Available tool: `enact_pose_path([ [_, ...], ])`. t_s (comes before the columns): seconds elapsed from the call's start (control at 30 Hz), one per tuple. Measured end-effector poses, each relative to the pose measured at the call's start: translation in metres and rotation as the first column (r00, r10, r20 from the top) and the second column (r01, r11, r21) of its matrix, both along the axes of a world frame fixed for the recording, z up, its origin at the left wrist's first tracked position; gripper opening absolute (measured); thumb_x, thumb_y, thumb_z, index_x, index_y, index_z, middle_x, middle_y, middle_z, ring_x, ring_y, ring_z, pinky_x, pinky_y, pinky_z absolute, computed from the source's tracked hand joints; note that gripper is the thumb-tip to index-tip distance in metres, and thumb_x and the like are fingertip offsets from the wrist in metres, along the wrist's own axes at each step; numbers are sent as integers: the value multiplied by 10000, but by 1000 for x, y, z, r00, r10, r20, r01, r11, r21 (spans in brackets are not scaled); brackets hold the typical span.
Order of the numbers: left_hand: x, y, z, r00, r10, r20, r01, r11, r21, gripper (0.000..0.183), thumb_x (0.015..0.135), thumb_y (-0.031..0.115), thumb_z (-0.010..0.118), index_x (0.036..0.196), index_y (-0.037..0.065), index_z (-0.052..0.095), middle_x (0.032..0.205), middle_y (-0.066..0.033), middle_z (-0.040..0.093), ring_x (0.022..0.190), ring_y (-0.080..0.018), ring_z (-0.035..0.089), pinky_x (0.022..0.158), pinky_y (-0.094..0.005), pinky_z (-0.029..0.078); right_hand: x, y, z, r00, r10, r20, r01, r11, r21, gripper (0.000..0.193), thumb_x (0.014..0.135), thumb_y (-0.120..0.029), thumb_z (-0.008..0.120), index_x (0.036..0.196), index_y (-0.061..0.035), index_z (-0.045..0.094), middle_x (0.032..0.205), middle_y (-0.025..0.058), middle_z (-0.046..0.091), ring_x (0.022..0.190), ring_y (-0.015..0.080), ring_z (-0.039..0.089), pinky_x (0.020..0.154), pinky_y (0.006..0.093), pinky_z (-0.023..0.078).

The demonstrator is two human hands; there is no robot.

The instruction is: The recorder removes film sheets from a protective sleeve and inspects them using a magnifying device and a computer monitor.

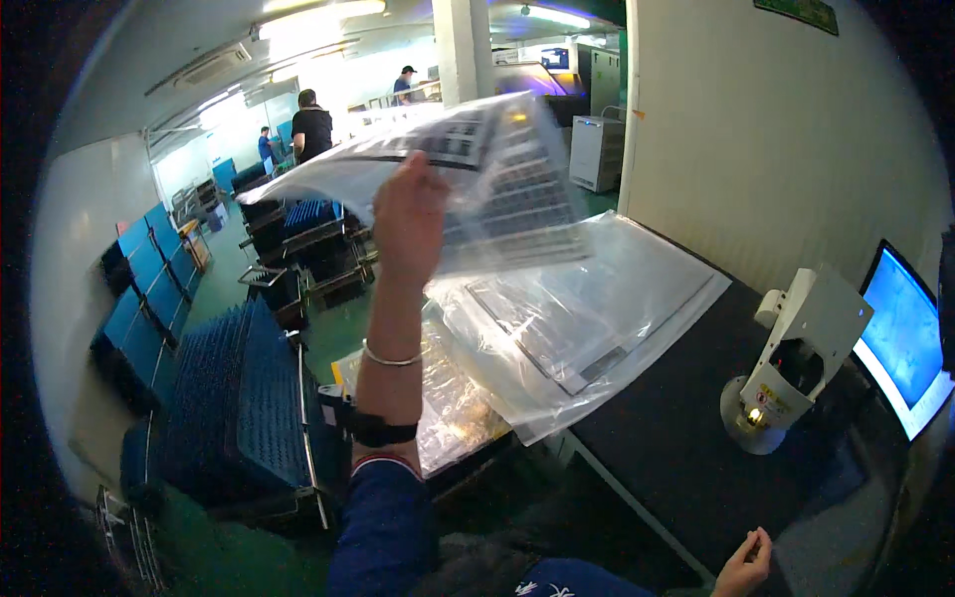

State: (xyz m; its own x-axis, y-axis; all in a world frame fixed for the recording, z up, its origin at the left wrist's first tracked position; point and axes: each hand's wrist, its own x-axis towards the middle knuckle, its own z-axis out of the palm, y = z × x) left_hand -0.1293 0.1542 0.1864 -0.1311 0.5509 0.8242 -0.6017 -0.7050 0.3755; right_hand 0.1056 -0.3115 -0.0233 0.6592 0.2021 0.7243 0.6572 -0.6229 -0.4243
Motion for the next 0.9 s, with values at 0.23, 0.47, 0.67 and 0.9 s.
enact_pose_path([
  [0.23,20,-45,-94,731,-263,-630,253,961,-107,267,850,238,516,783,16,648,739,-74,619,745,-150,548,702,-306,426,-4,19,10,733,408,-545,-55,833,551,212,851,-119,565,990,40,585,884,138,634,771,204,616,668,277,504],
  [0.47,35,-122,-247,436,-856,-278,276,421,-864,377,838,331,548,1003,-4,600,944,-82,605,839,-172,542,789,-283,418,-68,122,60,-383,813,-438,87,503,860,277,881,-157,497,1070,46,505,1065,179,552,940,251,557,817,353,456],
  [0.67,-7,-154,-213,259,-902,-345,247,407,-879,384,851,373,552,832,1,645,795,-33,618,766,-99,542,714,-233,412,-62,186,17,-671,719,-181,380,543,749,408,860,-227,507,1190,-17,393,1176,127,480,1101,274,455,958,456,355],
  [0.9,-38,-154,-201,161,-880,-447,301,475,-827,374,860,347,554,723,14,654,725,-13,609,716,-78,524,676,-219,395,-50,212,-10,-493,781,-383,201,531,823,337,891,-166,442,1161,35,418,1182,168,489,1094,292,476,960,441,356],
])
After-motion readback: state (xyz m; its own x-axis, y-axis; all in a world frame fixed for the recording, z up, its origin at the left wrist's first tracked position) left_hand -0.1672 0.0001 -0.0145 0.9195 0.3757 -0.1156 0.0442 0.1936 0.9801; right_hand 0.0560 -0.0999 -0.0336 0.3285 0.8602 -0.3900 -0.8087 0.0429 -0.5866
